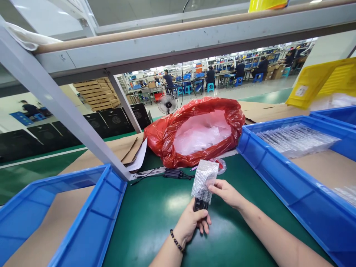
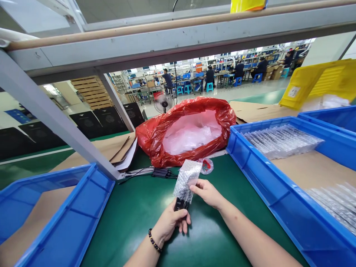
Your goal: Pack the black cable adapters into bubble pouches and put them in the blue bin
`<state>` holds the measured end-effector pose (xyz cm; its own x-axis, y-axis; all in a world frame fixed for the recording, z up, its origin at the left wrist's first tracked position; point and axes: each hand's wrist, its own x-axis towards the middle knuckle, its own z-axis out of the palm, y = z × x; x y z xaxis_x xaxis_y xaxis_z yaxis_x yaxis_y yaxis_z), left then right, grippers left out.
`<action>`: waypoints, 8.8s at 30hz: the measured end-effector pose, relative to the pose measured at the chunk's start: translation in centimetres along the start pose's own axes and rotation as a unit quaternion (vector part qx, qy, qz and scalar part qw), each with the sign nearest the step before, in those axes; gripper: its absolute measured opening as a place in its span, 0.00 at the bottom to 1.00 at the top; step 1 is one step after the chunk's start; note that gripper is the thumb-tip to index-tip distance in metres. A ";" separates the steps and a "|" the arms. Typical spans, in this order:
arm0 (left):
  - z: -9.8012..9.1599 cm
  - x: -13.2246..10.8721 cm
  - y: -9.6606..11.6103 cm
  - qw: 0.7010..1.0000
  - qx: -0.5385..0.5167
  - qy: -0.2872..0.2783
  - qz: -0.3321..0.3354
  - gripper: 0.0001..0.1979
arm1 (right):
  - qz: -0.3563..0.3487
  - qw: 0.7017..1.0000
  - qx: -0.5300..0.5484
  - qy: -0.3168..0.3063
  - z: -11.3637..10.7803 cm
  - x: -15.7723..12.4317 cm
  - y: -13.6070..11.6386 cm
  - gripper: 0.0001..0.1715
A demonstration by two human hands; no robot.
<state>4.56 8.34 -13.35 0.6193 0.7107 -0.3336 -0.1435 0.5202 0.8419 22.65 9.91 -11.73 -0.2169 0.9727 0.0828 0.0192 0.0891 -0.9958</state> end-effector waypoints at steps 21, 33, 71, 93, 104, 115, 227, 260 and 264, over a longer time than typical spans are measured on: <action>-0.2 0.3 0.3 0.994 -0.029 0.091 0.057 0.23 | -0.011 1.000 -0.010 0.004 0.8 -0.4 0.7 0.27; 0.5 -0.3 0.4 0.974 -0.188 0.039 0.119 0.23 | -0.182 0.935 -0.299 0.049 5.5 -1.9 1.7 0.28; 1.0 0.6 -1.0 0.983 -0.076 0.131 0.107 0.18 | 0.038 0.997 0.052 -0.050 3.7 -0.6 0.5 0.16; 0.1 0.0 -0.4 0.999 -0.052 0.014 -0.002 0.13 | 0.190 0.700 -0.655 0.214 -11.5 -3.0 -1.2 0.17; 0.3 0.3 -0.1 0.998 -0.052 0.012 -0.010 0.12 | 0.192 0.667 -0.691 0.202 -13.4 -5.7 0.0 0.14; 0.0 0.3 -0.5 0.999 -0.051 0.008 -0.010 0.12 | 0.192 0.576 -0.759 0.235 -11.8 -5.7 -0.2 0.12; 1.0 0.3 -0.6 0.979 0.042 0.158 0.123 0.17 | 0.019 0.995 -0.079 0.056 4.8 -1.4 0.5 0.23; 1.7 -0.6 0.2 0.992 0.083 0.085 0.031 0.13 | 0.147 0.950 0.271 0.041 4.6 -0.9 0.8 0.19; 1.6 -0.4 -0.1 0.991 0.108 0.081 -0.009 0.13 | 0.119 0.946 0.279 0.112 3.1 -0.3 0.8 0.17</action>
<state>5.56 7.17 -12.64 0.4851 0.7781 -0.3990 0.0456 0.4332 0.9001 19.70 9.06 -12.68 -0.0577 0.9777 -0.2021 -0.4910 -0.2041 -0.8469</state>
